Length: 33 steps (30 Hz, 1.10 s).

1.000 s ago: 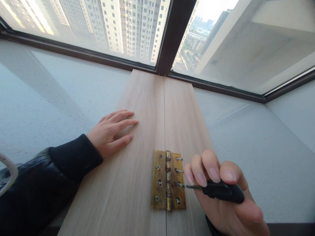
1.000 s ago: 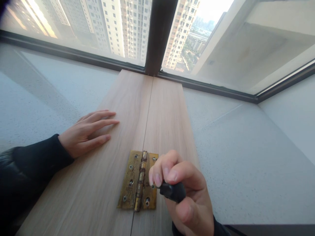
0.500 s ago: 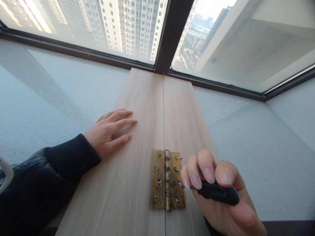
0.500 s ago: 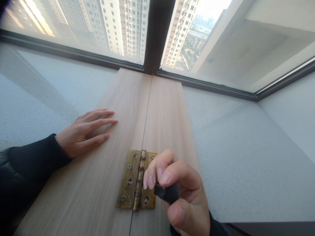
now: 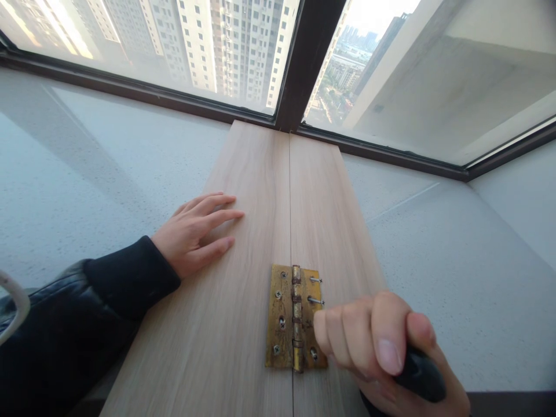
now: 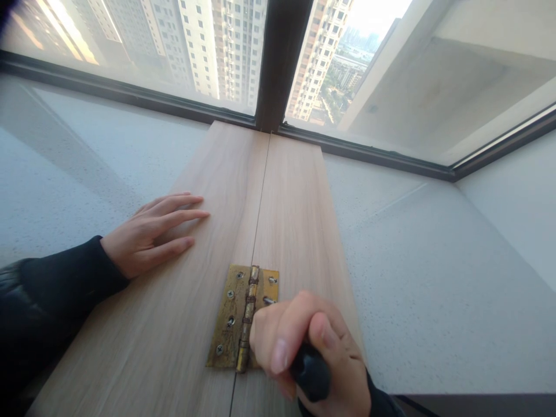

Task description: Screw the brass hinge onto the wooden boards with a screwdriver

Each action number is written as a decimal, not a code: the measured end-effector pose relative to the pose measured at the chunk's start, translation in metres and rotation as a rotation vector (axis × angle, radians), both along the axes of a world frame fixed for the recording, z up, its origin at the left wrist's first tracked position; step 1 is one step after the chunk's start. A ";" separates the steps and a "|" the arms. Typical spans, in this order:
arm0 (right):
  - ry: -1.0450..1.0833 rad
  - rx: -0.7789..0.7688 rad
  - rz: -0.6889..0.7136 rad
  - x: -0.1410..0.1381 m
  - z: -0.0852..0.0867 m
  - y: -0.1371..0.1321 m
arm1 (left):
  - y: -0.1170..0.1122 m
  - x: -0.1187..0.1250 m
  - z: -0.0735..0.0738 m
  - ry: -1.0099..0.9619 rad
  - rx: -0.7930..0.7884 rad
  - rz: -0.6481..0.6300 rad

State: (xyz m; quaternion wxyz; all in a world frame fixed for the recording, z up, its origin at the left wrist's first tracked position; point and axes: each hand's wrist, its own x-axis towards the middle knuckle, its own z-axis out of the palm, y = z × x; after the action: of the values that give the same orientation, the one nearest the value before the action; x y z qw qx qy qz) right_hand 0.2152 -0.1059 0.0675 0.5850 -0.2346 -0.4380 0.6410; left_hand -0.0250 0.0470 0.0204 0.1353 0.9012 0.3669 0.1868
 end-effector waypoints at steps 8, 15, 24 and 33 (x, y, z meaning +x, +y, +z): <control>-0.086 0.004 -0.129 0.010 -0.004 0.003 | 0.000 0.000 -0.001 -0.015 0.003 0.000; -0.068 0.046 -0.176 0.011 -0.010 0.001 | 0.000 0.000 0.000 -0.006 0.003 0.001; -0.082 0.094 -0.140 0.014 -0.011 0.004 | 0.000 0.000 0.000 -0.002 0.004 -0.002; -0.149 0.121 -0.145 0.018 -0.014 0.006 | 0.000 0.000 -0.001 -0.005 0.005 0.003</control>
State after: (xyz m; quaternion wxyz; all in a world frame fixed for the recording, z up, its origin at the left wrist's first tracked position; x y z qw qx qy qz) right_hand 0.2336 -0.0995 0.0532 0.6087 -0.2771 -0.5001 0.5502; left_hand -0.0251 0.0470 0.0198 0.1338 0.9006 0.3673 0.1900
